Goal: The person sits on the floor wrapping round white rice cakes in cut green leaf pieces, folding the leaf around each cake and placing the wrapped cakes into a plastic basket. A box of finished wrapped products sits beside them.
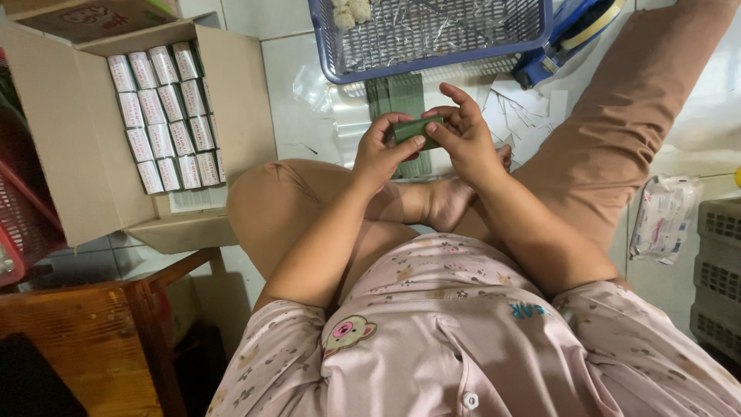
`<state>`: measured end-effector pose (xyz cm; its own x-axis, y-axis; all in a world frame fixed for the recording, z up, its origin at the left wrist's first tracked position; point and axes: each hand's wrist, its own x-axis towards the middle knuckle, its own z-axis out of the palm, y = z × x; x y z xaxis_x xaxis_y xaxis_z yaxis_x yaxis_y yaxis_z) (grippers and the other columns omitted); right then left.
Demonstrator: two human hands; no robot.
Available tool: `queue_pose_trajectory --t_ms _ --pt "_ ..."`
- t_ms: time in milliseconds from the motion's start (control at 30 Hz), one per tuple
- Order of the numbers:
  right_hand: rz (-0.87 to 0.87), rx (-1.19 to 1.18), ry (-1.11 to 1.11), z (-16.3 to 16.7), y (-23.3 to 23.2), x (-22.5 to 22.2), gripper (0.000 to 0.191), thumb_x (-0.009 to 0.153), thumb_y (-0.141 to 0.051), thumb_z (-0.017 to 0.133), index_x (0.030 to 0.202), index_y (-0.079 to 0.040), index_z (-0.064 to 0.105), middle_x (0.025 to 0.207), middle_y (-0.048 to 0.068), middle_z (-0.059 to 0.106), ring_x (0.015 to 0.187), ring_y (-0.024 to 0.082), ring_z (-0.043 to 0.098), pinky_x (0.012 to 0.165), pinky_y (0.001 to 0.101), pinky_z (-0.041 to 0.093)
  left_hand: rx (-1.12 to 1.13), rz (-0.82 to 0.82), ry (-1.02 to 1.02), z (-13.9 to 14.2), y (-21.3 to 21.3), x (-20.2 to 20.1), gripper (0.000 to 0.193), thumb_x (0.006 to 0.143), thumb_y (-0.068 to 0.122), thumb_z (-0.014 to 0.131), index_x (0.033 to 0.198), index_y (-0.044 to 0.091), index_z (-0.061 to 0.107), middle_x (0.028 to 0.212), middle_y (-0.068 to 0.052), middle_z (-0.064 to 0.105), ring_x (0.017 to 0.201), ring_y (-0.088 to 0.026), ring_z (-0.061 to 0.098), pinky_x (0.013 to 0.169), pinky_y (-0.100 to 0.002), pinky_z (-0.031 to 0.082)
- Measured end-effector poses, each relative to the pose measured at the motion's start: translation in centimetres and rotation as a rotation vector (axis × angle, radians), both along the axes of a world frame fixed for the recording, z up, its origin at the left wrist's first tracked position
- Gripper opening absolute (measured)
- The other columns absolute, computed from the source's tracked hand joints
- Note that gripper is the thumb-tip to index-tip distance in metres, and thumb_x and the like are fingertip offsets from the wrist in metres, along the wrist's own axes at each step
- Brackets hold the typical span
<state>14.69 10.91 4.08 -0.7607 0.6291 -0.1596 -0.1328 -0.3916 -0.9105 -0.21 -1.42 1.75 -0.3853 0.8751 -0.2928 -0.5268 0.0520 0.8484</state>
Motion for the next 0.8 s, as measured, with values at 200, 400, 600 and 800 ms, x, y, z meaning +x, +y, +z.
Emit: queue_pose_trajectory --t_ms 200,400,600,800 --pt "-0.195 0.659 -0.164 3.0 -0.5 0.4 0.041 0.097 0.008 0.068 0.135 -0.001 0.053 0.134 0.014 0.053 0.118 0.018 0.059 0.092 0.0303 0.056 0.124 0.083 0.245 1.2 0.3 0.4 0.033 0.092 -0.002 0.079 0.120 0.005 0.062 0.114 -0.004 0.066 0.105 -0.011 0.064 0.087 -0.027 0.057" --pt "-0.083 0.198 -0.181 5.9 -0.8 1.0 0.041 0.100 0.002 0.071 0.140 0.000 0.061 0.097 0.005 0.071 0.086 0.010 0.065 0.077 0.0247 0.054 0.190 0.188 0.877 5.3 -0.4 0.2 0.037 0.085 -0.003 0.081 0.114 0.009 0.062 0.119 -0.006 0.067 0.109 -0.020 0.070 0.091 -0.031 0.060" --pt "-0.058 -0.017 -0.108 6.9 -1.0 0.5 0.068 0.097 0.001 0.072 0.156 -0.002 0.038 0.092 0.006 0.071 0.079 0.010 0.067 0.070 0.0226 0.053 0.252 0.171 1.129 7.6 -0.5 -0.4 0.045 0.078 -0.004 0.083 0.114 0.011 0.062 0.125 -0.008 0.065 0.115 -0.029 0.069 0.095 -0.037 0.059" --pt "-0.076 -0.156 -0.153 5.8 -0.9 -0.4 0.062 0.094 -0.001 0.075 0.146 -0.001 0.041 0.090 0.009 0.072 0.072 0.013 0.068 0.059 0.0215 0.052 0.287 0.173 1.343 7.7 -0.6 -0.7 0.045 0.076 -0.001 0.083 0.113 0.012 0.062 0.125 -0.006 0.065 0.119 -0.030 0.067 0.098 -0.039 0.059"
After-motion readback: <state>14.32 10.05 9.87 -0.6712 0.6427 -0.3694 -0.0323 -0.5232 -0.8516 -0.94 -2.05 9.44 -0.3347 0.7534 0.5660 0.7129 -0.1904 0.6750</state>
